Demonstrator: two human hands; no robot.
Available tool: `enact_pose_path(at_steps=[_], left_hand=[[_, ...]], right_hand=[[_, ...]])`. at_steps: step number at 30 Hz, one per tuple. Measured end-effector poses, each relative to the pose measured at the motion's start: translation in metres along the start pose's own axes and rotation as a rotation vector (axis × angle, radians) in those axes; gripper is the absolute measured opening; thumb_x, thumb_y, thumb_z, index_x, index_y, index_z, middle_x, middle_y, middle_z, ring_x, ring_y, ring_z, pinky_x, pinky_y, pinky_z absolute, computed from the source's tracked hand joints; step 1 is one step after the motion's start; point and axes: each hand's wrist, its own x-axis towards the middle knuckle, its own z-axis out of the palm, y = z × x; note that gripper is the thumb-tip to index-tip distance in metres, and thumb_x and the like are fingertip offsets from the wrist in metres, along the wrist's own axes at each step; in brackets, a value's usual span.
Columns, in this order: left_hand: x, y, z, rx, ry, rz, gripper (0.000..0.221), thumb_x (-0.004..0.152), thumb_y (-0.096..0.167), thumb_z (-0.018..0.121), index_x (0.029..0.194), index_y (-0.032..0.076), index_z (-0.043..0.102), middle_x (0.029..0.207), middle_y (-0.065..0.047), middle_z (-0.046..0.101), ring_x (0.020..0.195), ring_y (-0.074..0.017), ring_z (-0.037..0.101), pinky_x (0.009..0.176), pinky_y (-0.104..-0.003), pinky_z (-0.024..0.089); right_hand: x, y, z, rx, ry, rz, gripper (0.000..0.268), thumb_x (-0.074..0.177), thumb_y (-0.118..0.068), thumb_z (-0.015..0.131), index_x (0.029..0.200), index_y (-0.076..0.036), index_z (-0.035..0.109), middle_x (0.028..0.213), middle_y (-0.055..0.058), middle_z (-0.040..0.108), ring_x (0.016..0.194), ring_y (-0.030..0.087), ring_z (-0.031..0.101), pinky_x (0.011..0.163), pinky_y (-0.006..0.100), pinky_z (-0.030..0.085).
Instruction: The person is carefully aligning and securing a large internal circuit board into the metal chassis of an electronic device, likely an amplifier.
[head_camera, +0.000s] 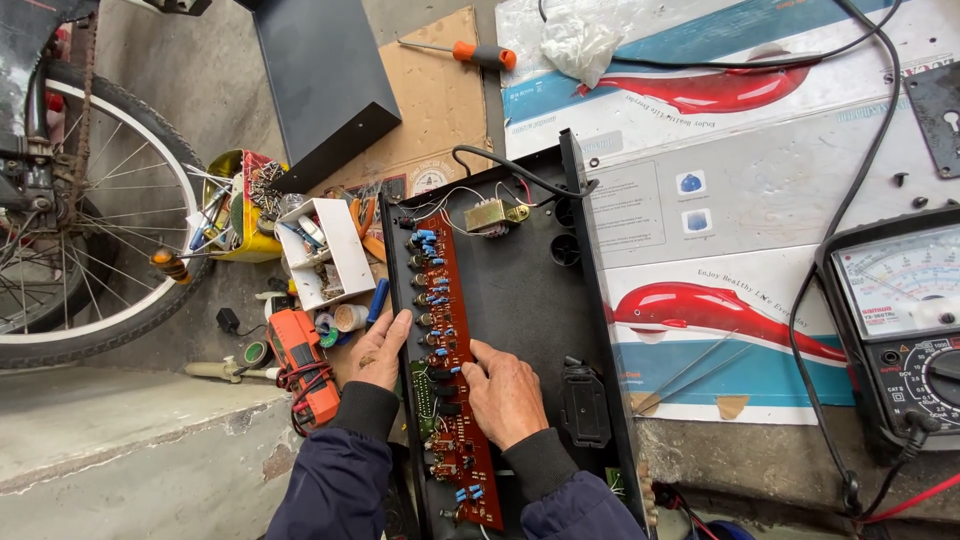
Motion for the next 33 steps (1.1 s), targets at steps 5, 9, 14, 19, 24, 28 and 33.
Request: enact_pose_path(at_steps=[5,9,14,19,24,28,33], left_hand=[[-0.003,0.004,0.002,0.045,-0.028,0.069,0.054,0.104,0.030,0.069,0.150,0.002,0.071,0.127,-0.008,0.079,0.110,-0.0124,0.071,0.096,-0.023,0.052],[-0.004,0.005,0.002,0.062,-0.028,0.086,0.057,0.103,0.029,0.068,0.155,0.005,0.066,0.140,-0.008,0.078,0.121,-0.0140,0.072,0.102,-0.024,0.052],[0.006,-0.005,-0.003,0.107,-0.016,0.051,0.079,0.099,0.037,0.070,0.162,-0.005,0.049,0.165,-0.022,0.060,0.150,-0.0248,0.062,0.121,-0.030,0.048],[0.007,-0.009,-0.005,-0.009,-0.074,0.041,0.072,0.099,0.034,0.069,0.159,-0.003,0.057,0.154,-0.016,0.070,0.138,-0.0194,0.067,0.115,-0.027,0.049],[0.005,-0.004,-0.003,-0.068,-0.081,0.032,0.073,0.098,0.031,0.070,0.160,-0.005,0.054,0.157,-0.018,0.069,0.139,-0.0206,0.067,0.116,-0.028,0.050],[0.009,-0.008,-0.007,-0.026,-0.108,0.014,0.075,0.099,0.038,0.068,0.161,-0.002,0.055,0.156,-0.015,0.069,0.141,-0.0196,0.066,0.117,-0.028,0.048],[0.025,-0.028,-0.005,0.113,-0.051,-0.074,0.072,0.096,0.065,0.081,0.159,0.033,0.065,0.144,-0.010,0.076,0.137,-0.0297,0.070,0.113,-0.048,0.059]], right_hand=[[0.004,0.002,0.001,-0.027,-0.006,-0.002,0.049,0.099,-0.022,0.067,0.145,-0.006,0.071,0.147,0.014,0.075,0.131,0.029,0.076,0.111,0.041,0.061],[0.001,-0.007,-0.002,-0.124,-0.007,0.050,0.047,0.100,-0.024,0.067,0.145,-0.011,0.072,0.140,0.012,0.078,0.121,0.029,0.081,0.105,0.042,0.064],[-0.001,-0.018,-0.008,-0.082,-0.011,0.069,0.045,0.100,-0.021,0.068,0.143,-0.009,0.073,0.139,0.010,0.080,0.120,0.027,0.082,0.103,0.040,0.065],[-0.006,-0.031,-0.015,-0.001,-0.034,0.120,0.043,0.101,-0.020,0.065,0.143,-0.019,0.076,0.129,0.005,0.086,0.103,0.021,0.087,0.092,0.036,0.068],[-0.007,-0.034,-0.017,0.036,-0.059,0.165,0.043,0.101,-0.019,0.065,0.142,-0.021,0.078,0.118,0.005,0.089,0.091,0.018,0.086,0.084,0.033,0.068],[-0.008,-0.041,-0.023,0.030,-0.076,0.189,0.043,0.102,-0.019,0.066,0.143,-0.021,0.078,0.118,0.005,0.089,0.090,0.017,0.086,0.084,0.032,0.069],[0.005,-0.007,-0.005,0.071,-0.059,0.071,0.041,0.101,-0.023,0.074,0.142,-0.018,0.079,0.086,0.020,0.086,0.070,0.036,0.084,0.076,0.054,0.067]])
